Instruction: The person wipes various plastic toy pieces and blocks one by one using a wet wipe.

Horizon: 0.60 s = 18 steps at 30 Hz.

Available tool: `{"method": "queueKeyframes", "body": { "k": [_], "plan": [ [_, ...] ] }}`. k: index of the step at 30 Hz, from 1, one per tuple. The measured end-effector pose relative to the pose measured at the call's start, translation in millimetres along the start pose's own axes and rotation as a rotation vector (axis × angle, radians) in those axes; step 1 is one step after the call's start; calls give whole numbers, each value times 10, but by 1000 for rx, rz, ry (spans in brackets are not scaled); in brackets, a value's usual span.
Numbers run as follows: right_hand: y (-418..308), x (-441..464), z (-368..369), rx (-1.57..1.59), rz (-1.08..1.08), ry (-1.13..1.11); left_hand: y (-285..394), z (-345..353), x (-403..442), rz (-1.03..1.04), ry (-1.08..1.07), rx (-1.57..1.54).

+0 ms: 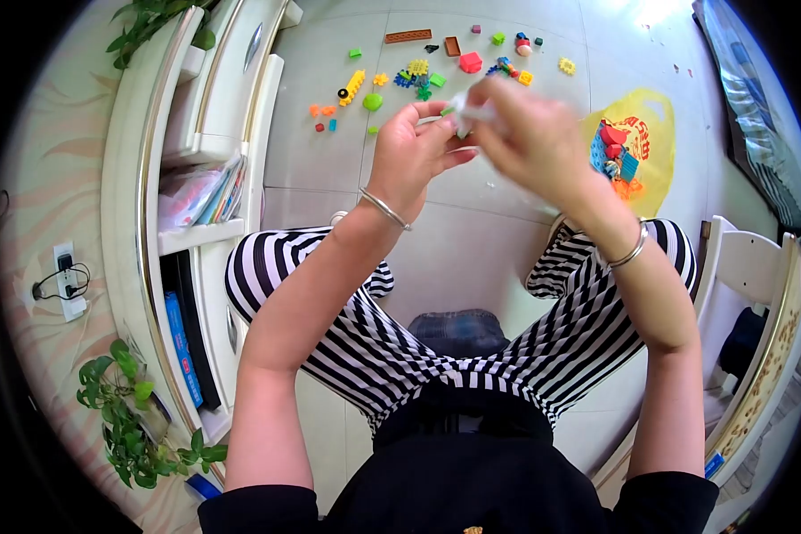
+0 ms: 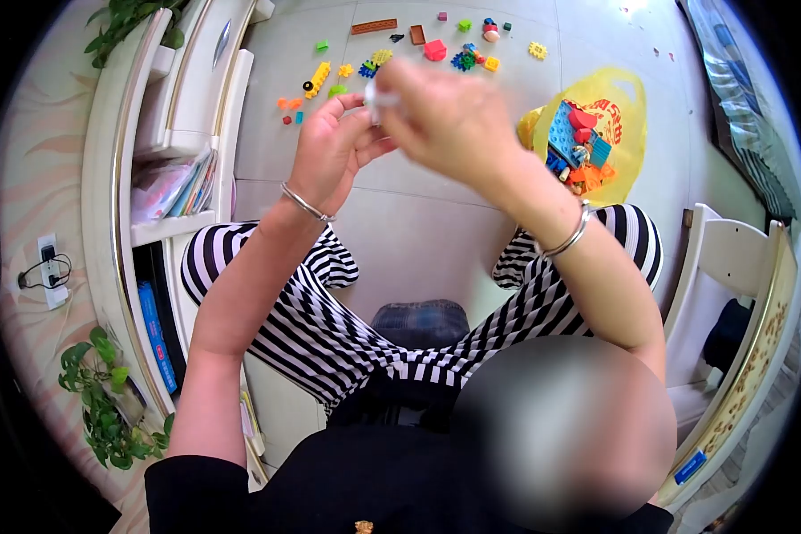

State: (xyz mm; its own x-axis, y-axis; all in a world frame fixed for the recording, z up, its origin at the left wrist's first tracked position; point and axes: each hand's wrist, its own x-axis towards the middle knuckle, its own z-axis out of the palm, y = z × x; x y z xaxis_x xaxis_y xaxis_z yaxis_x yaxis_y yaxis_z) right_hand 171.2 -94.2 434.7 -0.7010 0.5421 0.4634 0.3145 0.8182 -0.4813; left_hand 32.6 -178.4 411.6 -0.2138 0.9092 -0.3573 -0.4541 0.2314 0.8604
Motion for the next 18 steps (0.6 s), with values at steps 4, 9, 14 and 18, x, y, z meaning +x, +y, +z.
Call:
{"method": "queueKeyframes", "body": {
  "k": [4,9,14,18],
  "plan": [
    [137,-18,98,-114,86,-68,-35,-17,34,13,47,-40],
    [57,17,-17,100,120,-119,-8,5,8,32,22,-2],
    [250,79,-65,81,351,-43,-16,-45,26,41,29,10],
    [239,17,57,493,325,-35,-54,-102,44,10,-59,-158]
  ]
}}
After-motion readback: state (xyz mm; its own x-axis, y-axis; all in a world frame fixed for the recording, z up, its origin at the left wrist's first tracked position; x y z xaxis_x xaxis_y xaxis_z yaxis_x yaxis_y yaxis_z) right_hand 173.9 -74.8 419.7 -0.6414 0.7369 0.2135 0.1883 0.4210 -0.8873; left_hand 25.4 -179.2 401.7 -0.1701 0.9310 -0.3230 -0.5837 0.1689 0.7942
